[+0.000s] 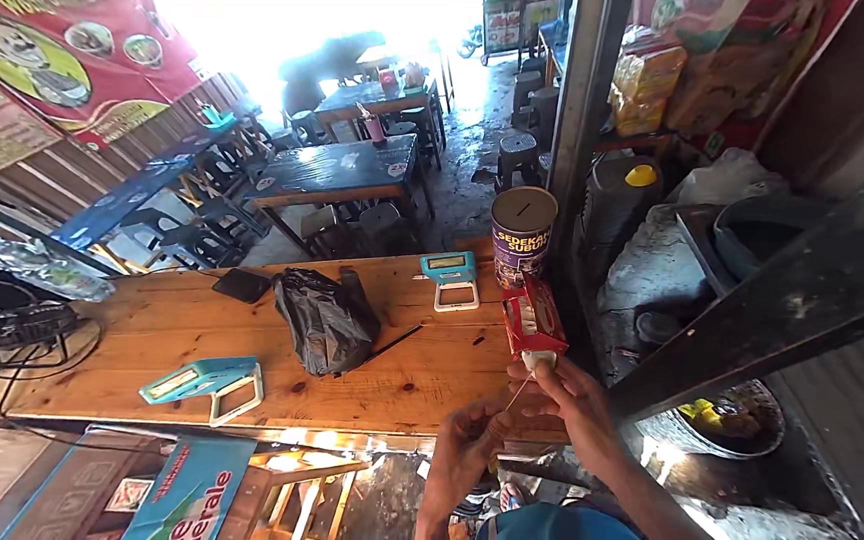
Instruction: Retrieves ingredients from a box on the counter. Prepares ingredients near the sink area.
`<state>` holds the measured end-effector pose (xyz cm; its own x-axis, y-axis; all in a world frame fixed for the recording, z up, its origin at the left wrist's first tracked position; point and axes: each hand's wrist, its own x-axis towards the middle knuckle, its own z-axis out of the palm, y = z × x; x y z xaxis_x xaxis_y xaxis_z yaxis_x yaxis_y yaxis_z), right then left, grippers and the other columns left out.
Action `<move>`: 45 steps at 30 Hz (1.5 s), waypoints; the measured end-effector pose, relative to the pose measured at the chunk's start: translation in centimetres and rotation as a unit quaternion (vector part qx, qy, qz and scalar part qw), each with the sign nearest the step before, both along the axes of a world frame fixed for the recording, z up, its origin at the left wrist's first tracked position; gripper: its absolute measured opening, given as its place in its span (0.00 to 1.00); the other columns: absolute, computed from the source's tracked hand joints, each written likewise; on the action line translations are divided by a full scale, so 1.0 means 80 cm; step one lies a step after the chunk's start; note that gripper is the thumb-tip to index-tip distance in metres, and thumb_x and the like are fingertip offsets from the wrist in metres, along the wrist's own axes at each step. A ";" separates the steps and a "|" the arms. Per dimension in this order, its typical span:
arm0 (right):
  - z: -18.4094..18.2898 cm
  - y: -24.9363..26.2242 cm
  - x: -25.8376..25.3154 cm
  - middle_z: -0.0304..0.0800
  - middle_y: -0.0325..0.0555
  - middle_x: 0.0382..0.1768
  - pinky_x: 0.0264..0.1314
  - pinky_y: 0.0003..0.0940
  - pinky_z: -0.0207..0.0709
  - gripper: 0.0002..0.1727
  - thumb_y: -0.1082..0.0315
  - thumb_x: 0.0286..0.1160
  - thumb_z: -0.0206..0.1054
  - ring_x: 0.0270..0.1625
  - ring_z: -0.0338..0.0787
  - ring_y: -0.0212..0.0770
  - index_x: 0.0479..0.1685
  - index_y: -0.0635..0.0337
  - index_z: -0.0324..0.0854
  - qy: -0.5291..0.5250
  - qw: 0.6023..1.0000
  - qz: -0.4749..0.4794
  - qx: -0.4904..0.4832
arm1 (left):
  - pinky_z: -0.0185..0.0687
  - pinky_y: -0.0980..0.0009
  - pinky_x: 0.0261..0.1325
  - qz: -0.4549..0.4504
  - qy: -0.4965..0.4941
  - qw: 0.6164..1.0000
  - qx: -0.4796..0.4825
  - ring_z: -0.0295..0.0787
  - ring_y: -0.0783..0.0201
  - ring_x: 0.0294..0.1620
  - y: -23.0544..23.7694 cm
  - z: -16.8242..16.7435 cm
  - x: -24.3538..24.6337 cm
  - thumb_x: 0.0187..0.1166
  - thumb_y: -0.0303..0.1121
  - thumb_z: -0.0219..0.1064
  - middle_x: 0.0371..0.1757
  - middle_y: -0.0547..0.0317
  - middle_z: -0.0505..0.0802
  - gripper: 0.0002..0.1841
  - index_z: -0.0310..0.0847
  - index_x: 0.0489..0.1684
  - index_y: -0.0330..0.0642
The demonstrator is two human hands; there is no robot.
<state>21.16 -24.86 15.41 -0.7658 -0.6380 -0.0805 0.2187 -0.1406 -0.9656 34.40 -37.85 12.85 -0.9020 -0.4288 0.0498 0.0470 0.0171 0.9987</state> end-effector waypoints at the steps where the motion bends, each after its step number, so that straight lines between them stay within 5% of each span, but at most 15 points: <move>1: 0.001 -0.004 -0.002 0.97 0.50 0.47 0.36 0.29 0.89 0.14 0.66 0.93 0.52 0.43 0.97 0.40 0.59 0.65 0.80 -0.026 1.000 0.001 -0.006 | 0.74 0.85 0.25 0.009 -0.002 1.000 -0.008 0.79 0.82 0.21 -0.003 0.000 0.001 0.82 0.30 0.67 0.24 0.71 0.88 0.06 0.89 0.38 0.39; 7: -0.005 -0.015 -0.006 0.87 0.41 0.26 0.26 0.18 0.77 0.14 0.67 0.92 0.52 0.24 0.83 0.28 0.50 0.63 0.83 -0.093 0.993 -0.004 -0.066 | 0.73 0.86 0.27 0.040 0.026 0.999 -0.018 0.78 0.83 0.23 -0.018 -0.004 0.013 0.80 0.31 0.68 0.25 0.73 0.88 0.07 0.90 0.35 0.40; 10: -0.011 -0.019 -0.004 0.85 0.39 0.25 0.25 0.18 0.75 0.10 0.69 0.88 0.57 0.22 0.81 0.27 0.49 0.63 0.85 -0.043 0.997 -0.024 -0.057 | 0.77 0.86 0.32 0.069 0.014 0.995 -0.071 0.80 0.82 0.30 -0.031 -0.005 0.020 0.76 0.33 0.71 0.38 0.69 0.90 0.06 0.91 0.34 0.41; 14: -0.044 -0.028 -0.009 0.93 0.41 0.43 0.42 0.18 0.84 0.17 0.63 0.79 0.67 0.40 0.90 0.24 0.58 0.67 0.85 0.246 0.965 -0.080 0.044 | 0.74 0.82 0.31 0.123 -0.057 0.967 -0.215 0.79 0.79 0.31 -0.051 -0.009 0.007 0.76 0.36 0.71 0.42 0.63 0.90 0.08 0.92 0.38 0.42; 17: -0.074 -0.035 -0.014 0.94 0.52 0.52 0.56 0.35 0.88 0.19 0.61 0.80 0.65 0.53 0.93 0.40 0.61 0.65 0.87 0.412 0.896 -0.117 0.119 | 0.86 0.61 0.44 0.198 -0.127 0.922 -0.309 0.90 0.58 0.44 -0.077 -0.001 -0.001 0.78 0.39 0.71 0.60 0.45 0.90 0.20 0.86 0.64 0.38; 21: -0.091 -0.024 -0.010 0.86 0.60 0.68 0.69 0.63 0.79 0.25 0.64 0.76 0.67 0.70 0.85 0.63 0.72 0.63 0.81 0.479 0.846 -0.054 0.230 | 0.84 0.48 0.62 0.390 -0.148 0.820 -0.391 0.85 0.40 0.65 -0.139 0.042 0.001 0.78 0.38 0.72 0.71 0.29 0.82 0.32 0.71 0.80 0.31; 24: -0.106 -0.018 -0.004 0.81 0.64 0.73 0.76 0.68 0.71 0.28 0.64 0.73 0.69 0.76 0.79 0.69 0.74 0.64 0.80 0.485 0.840 -0.047 0.238 | 0.76 0.37 0.68 0.466 -0.134 0.754 -0.444 0.71 0.27 0.77 -0.206 0.069 0.008 0.74 0.34 0.73 0.79 0.24 0.73 0.39 0.61 0.89 0.37; 27: -0.109 -0.015 0.001 0.81 0.64 0.73 0.75 0.68 0.71 0.28 0.63 0.70 0.69 0.76 0.79 0.68 0.72 0.64 0.81 0.482 0.847 -0.056 0.216 | 0.74 0.32 0.68 0.445 -0.156 0.741 -0.478 0.63 0.24 0.81 -0.264 0.080 0.013 0.68 0.29 0.76 0.87 0.28 0.62 0.46 0.56 0.92 0.44; 31: -0.100 -0.018 0.002 0.82 0.63 0.72 0.74 0.67 0.72 0.26 0.61 0.71 0.65 0.75 0.80 0.65 0.69 0.64 0.83 0.476 0.856 -0.064 0.190 | 0.74 0.36 0.71 0.417 -0.161 0.753 -0.484 0.74 0.32 0.77 -0.291 0.089 0.025 0.76 0.29 0.71 0.75 0.35 0.81 0.19 0.84 0.65 0.34; 32: -0.099 -0.020 0.002 0.83 0.62 0.72 0.74 0.66 0.71 0.26 0.59 0.72 0.64 0.75 0.80 0.63 0.68 0.63 0.83 0.478 0.856 -0.071 0.181 | 0.75 0.37 0.71 0.422 -0.152 0.757 -0.476 0.76 0.34 0.76 -0.290 0.088 0.030 0.76 0.29 0.70 0.72 0.35 0.83 0.18 0.84 0.63 0.33; 36: -0.090 -0.017 0.004 0.86 0.58 0.68 0.76 0.57 0.71 0.25 0.56 0.78 0.62 0.75 0.81 0.54 0.66 0.63 0.84 0.483 0.863 -0.082 0.126 | 0.77 0.43 0.72 0.451 -0.109 0.782 -0.416 0.78 0.40 0.76 -0.270 0.062 0.068 0.81 0.36 0.68 0.75 0.34 0.81 0.31 0.67 0.82 0.34; 39: -0.082 -0.007 0.012 0.88 0.57 0.65 0.74 0.40 0.76 0.21 0.60 0.78 0.62 0.73 0.82 0.45 0.63 0.65 0.85 0.466 0.878 -0.067 0.088 | 0.87 0.56 0.60 0.519 -0.021 0.777 -0.356 0.90 0.51 0.59 -0.228 0.011 0.101 0.83 0.34 0.64 0.61 0.36 0.89 0.26 0.71 0.75 0.26; 42: -0.077 0.004 0.024 0.89 0.54 0.61 0.63 0.23 0.80 0.17 0.63 0.79 0.62 0.68 0.84 0.35 0.59 0.64 0.86 0.435 0.896 -0.047 0.070 | 0.84 0.70 0.50 0.640 -0.011 0.723 -0.259 0.88 0.63 0.45 -0.176 -0.063 0.127 0.85 0.30 0.60 0.47 0.38 0.89 0.19 0.75 0.64 0.19; 45: -0.080 0.015 0.033 0.90 0.51 0.58 0.58 0.17 0.80 0.16 0.65 0.80 0.62 0.63 0.86 0.29 0.56 0.64 0.87 0.423 0.904 -0.027 0.059 | 0.83 0.64 0.50 0.658 -0.099 0.736 -0.123 0.86 0.59 0.42 -0.130 -0.144 0.140 0.86 0.30 0.58 0.45 0.37 0.89 0.18 0.77 0.60 0.19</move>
